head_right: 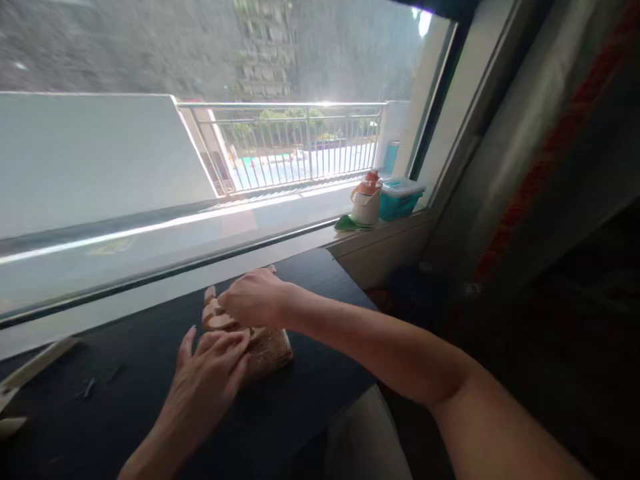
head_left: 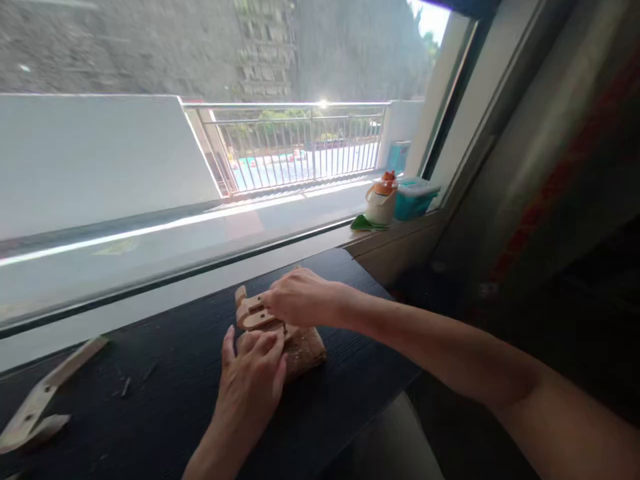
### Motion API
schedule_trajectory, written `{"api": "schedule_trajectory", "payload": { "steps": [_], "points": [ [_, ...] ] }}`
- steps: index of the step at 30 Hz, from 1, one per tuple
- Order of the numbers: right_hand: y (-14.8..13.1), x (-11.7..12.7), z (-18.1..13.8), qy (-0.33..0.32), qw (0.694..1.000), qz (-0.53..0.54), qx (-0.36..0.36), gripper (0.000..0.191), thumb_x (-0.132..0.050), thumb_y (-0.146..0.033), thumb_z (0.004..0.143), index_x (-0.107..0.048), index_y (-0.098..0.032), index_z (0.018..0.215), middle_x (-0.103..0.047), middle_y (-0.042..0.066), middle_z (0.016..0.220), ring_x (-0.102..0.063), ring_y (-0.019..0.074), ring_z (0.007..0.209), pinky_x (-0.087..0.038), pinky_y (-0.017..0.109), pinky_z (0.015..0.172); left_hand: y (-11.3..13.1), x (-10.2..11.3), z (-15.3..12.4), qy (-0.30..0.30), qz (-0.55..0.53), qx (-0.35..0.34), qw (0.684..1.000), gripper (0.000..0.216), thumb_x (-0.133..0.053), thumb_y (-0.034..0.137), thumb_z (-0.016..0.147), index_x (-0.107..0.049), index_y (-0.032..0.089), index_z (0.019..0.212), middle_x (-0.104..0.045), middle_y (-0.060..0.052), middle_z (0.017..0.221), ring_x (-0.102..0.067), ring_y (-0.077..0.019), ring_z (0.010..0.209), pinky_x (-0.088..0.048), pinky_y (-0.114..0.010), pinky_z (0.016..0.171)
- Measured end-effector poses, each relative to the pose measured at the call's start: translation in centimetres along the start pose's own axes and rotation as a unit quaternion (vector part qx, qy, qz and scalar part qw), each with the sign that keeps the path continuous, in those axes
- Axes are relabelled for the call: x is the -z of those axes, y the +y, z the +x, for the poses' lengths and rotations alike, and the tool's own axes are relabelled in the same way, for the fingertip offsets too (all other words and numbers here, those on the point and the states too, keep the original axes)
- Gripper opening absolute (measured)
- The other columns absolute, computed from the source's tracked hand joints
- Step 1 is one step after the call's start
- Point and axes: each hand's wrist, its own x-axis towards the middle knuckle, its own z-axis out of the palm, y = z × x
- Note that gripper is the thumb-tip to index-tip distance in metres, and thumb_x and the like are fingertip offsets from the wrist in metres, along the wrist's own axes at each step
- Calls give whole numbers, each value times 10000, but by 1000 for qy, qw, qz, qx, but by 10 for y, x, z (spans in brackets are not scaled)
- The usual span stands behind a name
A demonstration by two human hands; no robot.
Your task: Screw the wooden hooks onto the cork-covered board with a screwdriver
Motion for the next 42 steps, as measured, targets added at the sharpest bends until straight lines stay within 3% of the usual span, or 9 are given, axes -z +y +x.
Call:
{"api": "schedule_trajectory", "payload": {
  "steps": [8, 16, 20, 28, 32, 38, 42],
  "points": [
    [-3, -4, 6, 6, 993, 29, -113, 235, -398, -203, 869, -625, -158, 909, -701, 122, 869, -652, 257, 879, -487, 399, 694, 1, -1, 0, 14, 4, -7, 1000, 286, -427, 215, 856, -620, 228, 1068, -661, -21, 1065, -516, -230, 1066, -119, -580, 1093],
    [-5, 21, -8, -65, 994, 78, -51, 247, -426, -277, 868, -607, -179, 1003, -688, 109, 986, -636, 258, 930, -473, 375, 722, 1, -2, 0, 17, 11, -7, 1000, 305, -431, 212, 855, -601, 205, 1108, -661, -32, 1081, -512, -239, 1084, -120, -591, 1088],
    [-2, 13, -6, -36, 998, 49, -29, 244, -407, -285, 895, -603, -172, 987, -692, 112, 949, -645, 267, 889, -461, 400, 732, 1, -3, 1, 16, 7, -9, 1000, 298, -435, 214, 851, -606, 213, 1095, -662, -27, 1072, -522, -229, 1061, -113, -585, 1092],
    [0, -3, -5, 31, 988, 62, -141, 362, -348, -345, 921, -635, -124, 920, -697, 160, 888, -644, 268, 930, -466, 338, 705, 0, -2, -1, 19, 6, -9, 1000, 288, -432, 219, 853, -612, 235, 1076, -662, -14, 1050, -519, -229, 1058, -124, -581, 1089],
    [-3, 5, -9, 3, 991, 50, -123, 333, -379, -326, 888, -655, -141, 878, -696, 155, 907, -647, 273, 908, -465, 335, 677, 1, -2, 0, 26, 4, -11, 1000, 281, -435, 208, 847, -621, 243, 1055, -667, -13, 1042, -526, -228, 1050, -126, -583, 1087],
    [0, 9, -11, -2, 999, 28, -25, 244, -422, -259, 875, -631, -163, 954, -694, 119, 918, -652, 261, 852, -460, 337, 673, 1, -3, 0, 29, 1, -10, 1000, 285, -443, 213, 844, -619, 223, 1068, -670, -31, 1046, -532, -233, 1054, -134, -592, 1085],
    [4, 1, -5, 8, 999, 18, -28, 234, -408, -236, 894, -627, -153, 912, -691, 119, 900, -652, 259, 847, -463, 338, 660, 0, -3, 0, 30, -5, -9, 999, 267, -448, 209, 839, -631, 226, 1033, -669, -28, 1044, -536, -224, 1043, -131, -584, 1090]
  ]
}}
